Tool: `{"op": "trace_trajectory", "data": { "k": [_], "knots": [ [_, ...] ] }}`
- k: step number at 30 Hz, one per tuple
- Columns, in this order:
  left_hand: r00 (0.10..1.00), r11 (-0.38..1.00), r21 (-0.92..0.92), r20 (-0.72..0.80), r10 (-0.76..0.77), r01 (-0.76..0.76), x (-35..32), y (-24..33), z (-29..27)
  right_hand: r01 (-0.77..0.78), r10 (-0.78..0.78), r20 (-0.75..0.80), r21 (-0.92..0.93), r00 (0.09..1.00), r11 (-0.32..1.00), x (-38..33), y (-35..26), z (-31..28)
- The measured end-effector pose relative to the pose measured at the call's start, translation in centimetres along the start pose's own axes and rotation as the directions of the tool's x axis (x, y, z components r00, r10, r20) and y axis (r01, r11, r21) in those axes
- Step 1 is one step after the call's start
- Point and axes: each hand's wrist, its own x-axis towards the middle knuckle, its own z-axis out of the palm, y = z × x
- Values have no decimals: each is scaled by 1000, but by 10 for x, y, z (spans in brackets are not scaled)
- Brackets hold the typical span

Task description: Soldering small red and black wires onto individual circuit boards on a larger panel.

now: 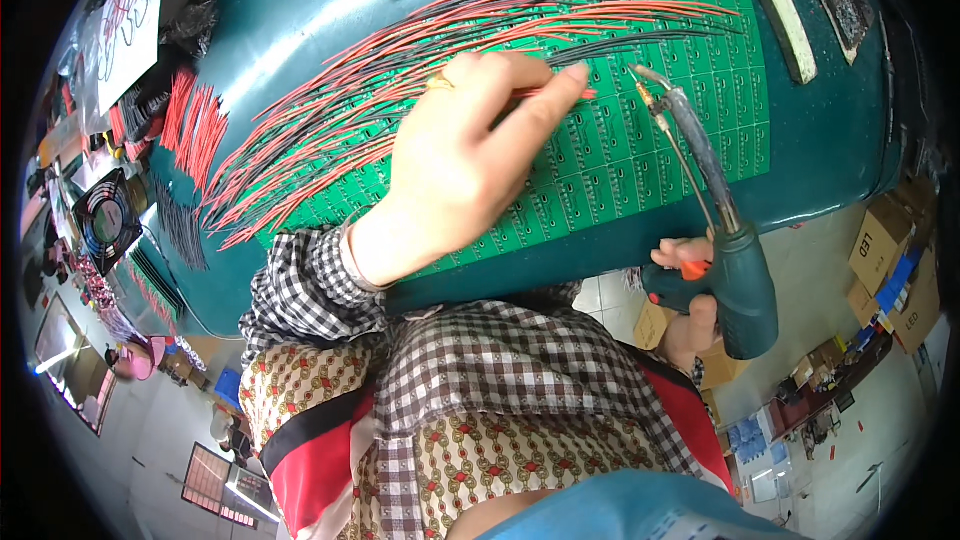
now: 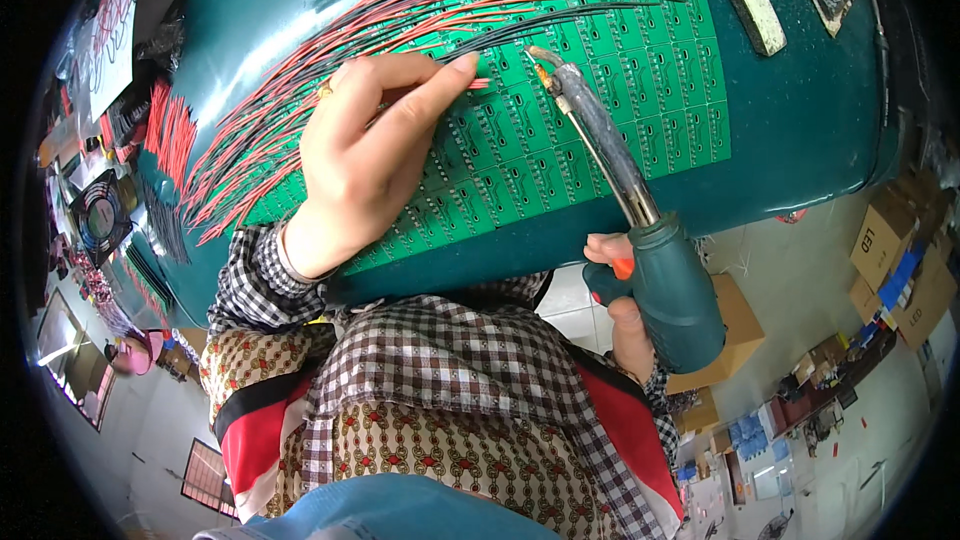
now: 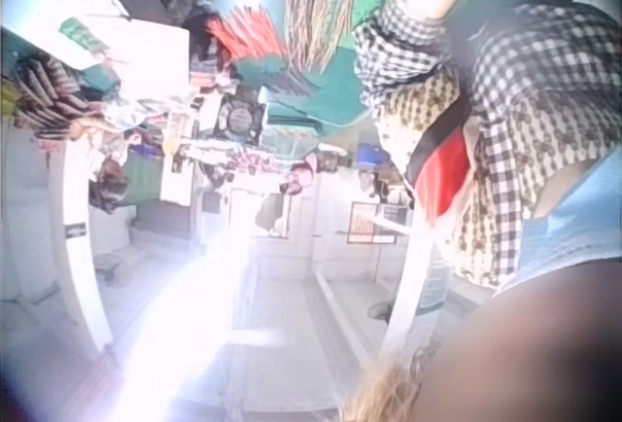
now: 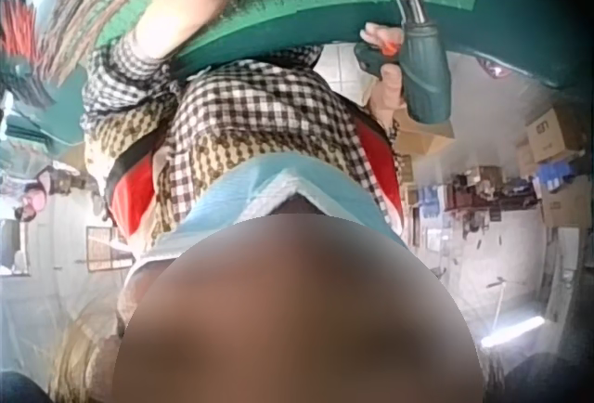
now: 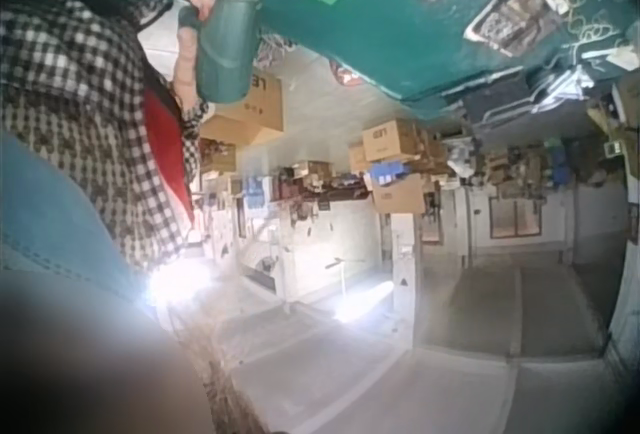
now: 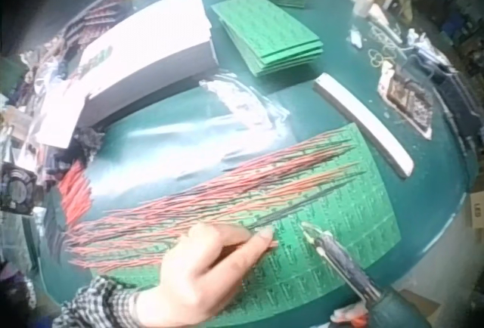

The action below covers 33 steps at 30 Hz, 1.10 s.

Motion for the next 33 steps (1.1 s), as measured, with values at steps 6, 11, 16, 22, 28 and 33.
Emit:
{"op": "trace_trajectory", "data": {
  "k": [6, 11, 16, 22, 28, 33],
  "knots": [
    [995, 978, 207, 94, 22, -41, -2, 4, 4, -148, 150, -52, 48, 987, 988, 2, -14, 5],
    [997, 976, 211, 69, 45, -59, -4, 3, 3, -173, 174, -2, 59, 985, 983, 0, -12, 3],
    [999, 983, 182, 54, 8, -17, -4, 1, 3, -169, 166, 70, 41, 984, 985, 0, -10, -1],
    [999, 990, 144, 47, -2, -5, -3, 0, 2, -158, 153, 73, 67, 986, 985, 4, -13, 6],
    [998, 991, 133, 54, -10, 2, -3, 0, 1, -127, 125, 71, 17, 990, 992, 3, -7, 3],
    [999, 991, 134, 54, -5, -2, -2, -2, 4, -11, 9, 88, 19, 996, 1000, 4, 5, 4]
  ]
}}
